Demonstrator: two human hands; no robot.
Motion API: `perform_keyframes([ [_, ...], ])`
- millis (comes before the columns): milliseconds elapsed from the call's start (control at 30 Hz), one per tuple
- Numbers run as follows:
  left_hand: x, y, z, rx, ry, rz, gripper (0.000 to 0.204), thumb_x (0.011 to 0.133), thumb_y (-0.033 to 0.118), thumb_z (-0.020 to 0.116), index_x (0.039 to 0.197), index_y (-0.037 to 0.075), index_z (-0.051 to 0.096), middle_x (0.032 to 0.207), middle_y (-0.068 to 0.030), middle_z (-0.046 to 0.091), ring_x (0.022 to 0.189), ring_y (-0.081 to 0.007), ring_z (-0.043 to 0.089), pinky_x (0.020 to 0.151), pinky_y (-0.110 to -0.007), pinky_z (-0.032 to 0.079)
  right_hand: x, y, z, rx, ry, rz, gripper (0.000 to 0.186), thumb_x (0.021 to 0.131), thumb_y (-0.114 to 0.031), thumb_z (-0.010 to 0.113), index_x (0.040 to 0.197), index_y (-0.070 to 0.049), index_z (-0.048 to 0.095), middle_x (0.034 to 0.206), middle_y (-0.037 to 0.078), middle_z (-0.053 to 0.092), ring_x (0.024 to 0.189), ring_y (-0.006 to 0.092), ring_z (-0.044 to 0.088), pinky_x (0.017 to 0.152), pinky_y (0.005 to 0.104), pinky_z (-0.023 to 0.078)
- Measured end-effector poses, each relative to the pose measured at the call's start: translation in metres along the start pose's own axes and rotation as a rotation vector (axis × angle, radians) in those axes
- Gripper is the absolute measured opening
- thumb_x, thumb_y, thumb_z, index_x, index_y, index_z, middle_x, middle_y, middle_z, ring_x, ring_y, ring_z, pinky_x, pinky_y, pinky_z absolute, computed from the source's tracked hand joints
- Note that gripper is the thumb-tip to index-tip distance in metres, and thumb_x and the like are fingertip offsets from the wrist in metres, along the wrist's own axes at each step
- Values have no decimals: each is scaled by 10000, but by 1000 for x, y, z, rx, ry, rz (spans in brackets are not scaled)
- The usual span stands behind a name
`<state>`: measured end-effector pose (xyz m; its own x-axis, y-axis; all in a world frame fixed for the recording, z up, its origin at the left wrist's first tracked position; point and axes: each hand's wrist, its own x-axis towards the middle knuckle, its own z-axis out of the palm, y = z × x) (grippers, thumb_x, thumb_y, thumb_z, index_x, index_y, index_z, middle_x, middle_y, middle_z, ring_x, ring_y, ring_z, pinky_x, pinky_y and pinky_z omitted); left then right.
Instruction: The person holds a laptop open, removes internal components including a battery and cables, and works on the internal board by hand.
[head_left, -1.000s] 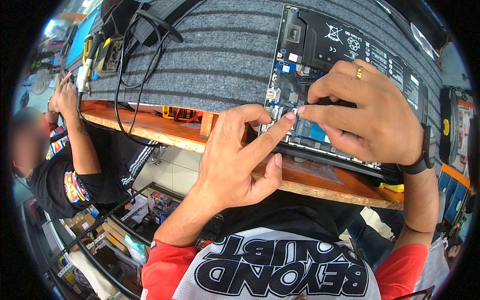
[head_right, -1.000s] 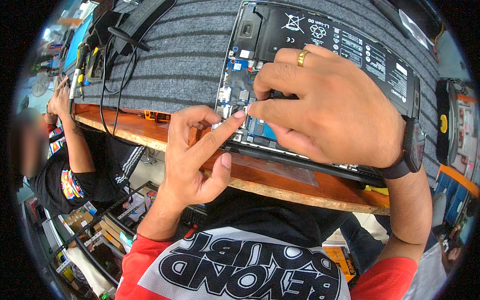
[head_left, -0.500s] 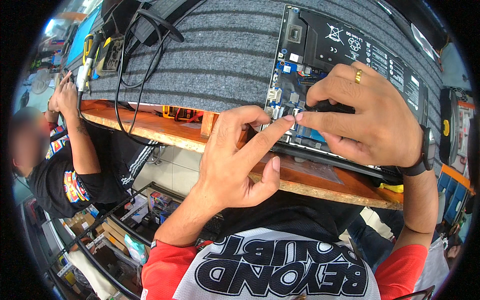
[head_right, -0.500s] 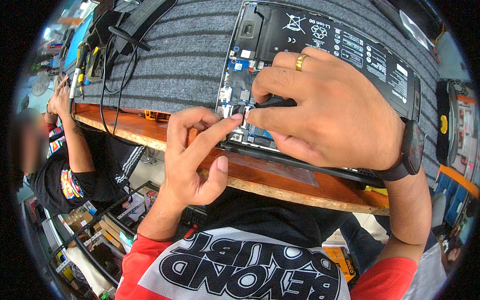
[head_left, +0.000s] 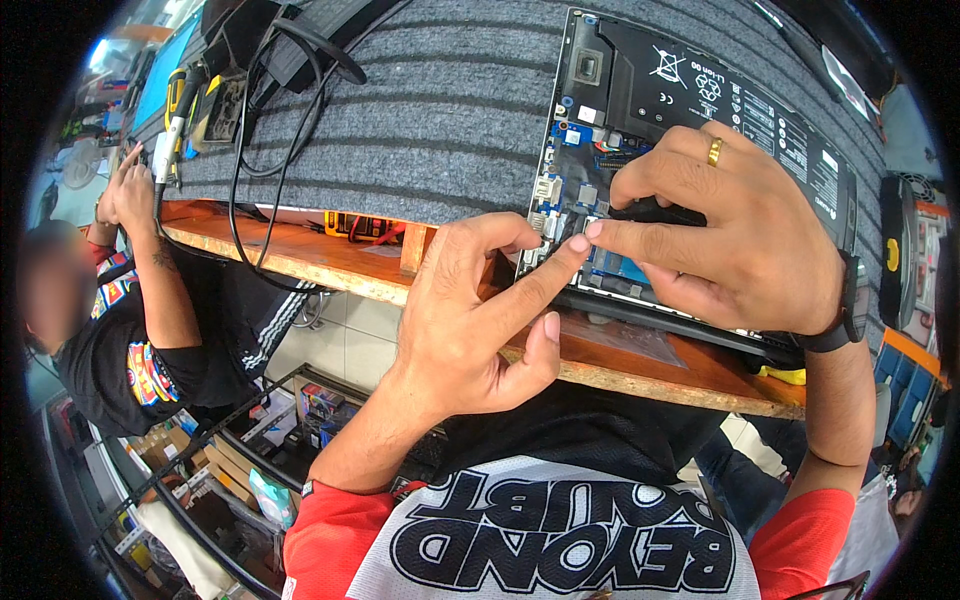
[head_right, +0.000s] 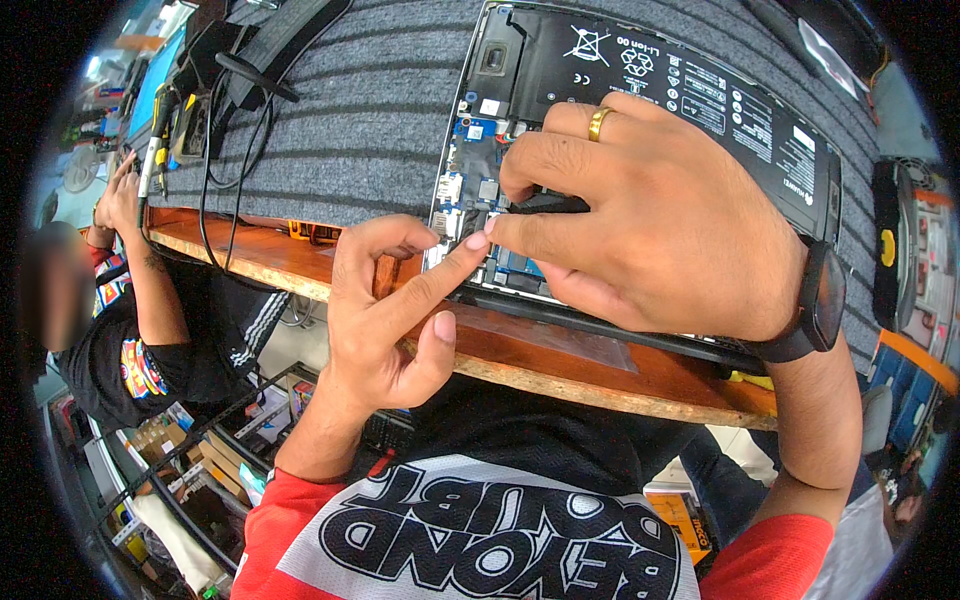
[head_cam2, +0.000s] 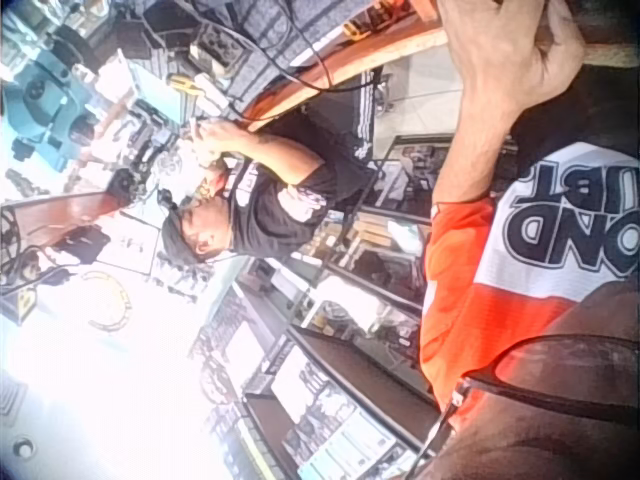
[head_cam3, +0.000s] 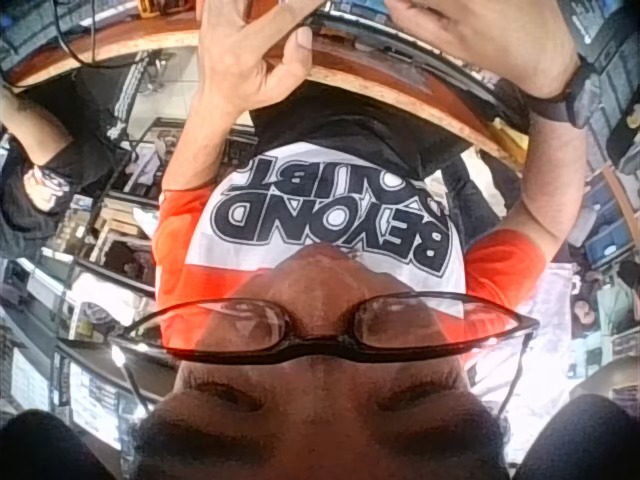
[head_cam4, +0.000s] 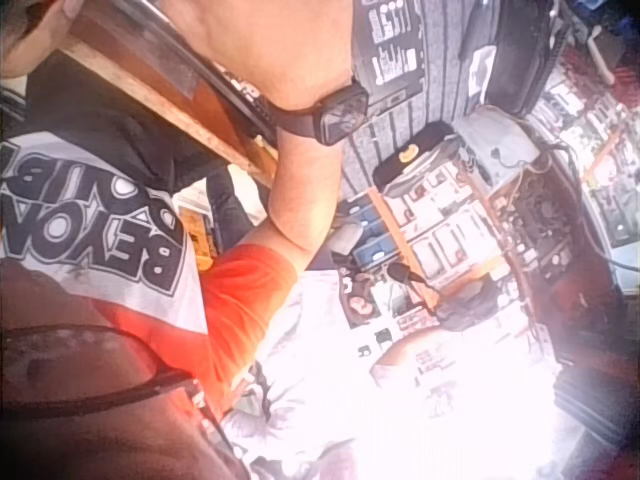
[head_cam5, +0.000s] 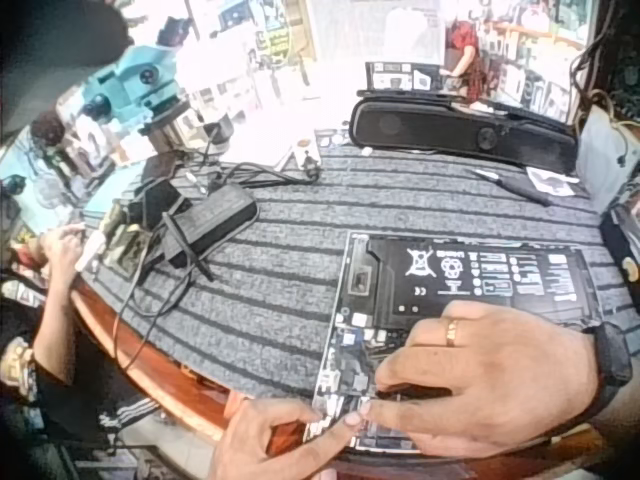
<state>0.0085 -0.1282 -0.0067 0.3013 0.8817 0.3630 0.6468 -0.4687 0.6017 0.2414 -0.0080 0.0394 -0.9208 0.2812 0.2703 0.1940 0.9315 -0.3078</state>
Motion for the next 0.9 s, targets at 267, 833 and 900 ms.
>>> perform_keyframes([
  [267,0,0,-1,-50,37,1,555,695,127,679,1247,88,714,1069,-144,573,913,-284,540,770,-382,474,3,0,-1,-40,-18,-49,383,652,-92,775,1032,-119,733,1041,36,644,884,226,610,688,363,453],
  [833,1,-9,-4,54,-24,52,510,730,271,642,1189,81,756,1044,-170,557,926,-295,516,817,-385,439,13,4,3,-45,-31,-61,394,639,-94,790,1027,-99,725,1065,48,653,906,231,614,716,356,463],
  [900,2,-8,-4,55,-26,54,518,721,267,642,1192,82,754,1042,-168,558,924,-297,518,820,-389,438,11,1,1,-51,-37,-57,395,641,-95,790,1031,-99,726,1069,52,654,911,234,615,724,360,466],
])
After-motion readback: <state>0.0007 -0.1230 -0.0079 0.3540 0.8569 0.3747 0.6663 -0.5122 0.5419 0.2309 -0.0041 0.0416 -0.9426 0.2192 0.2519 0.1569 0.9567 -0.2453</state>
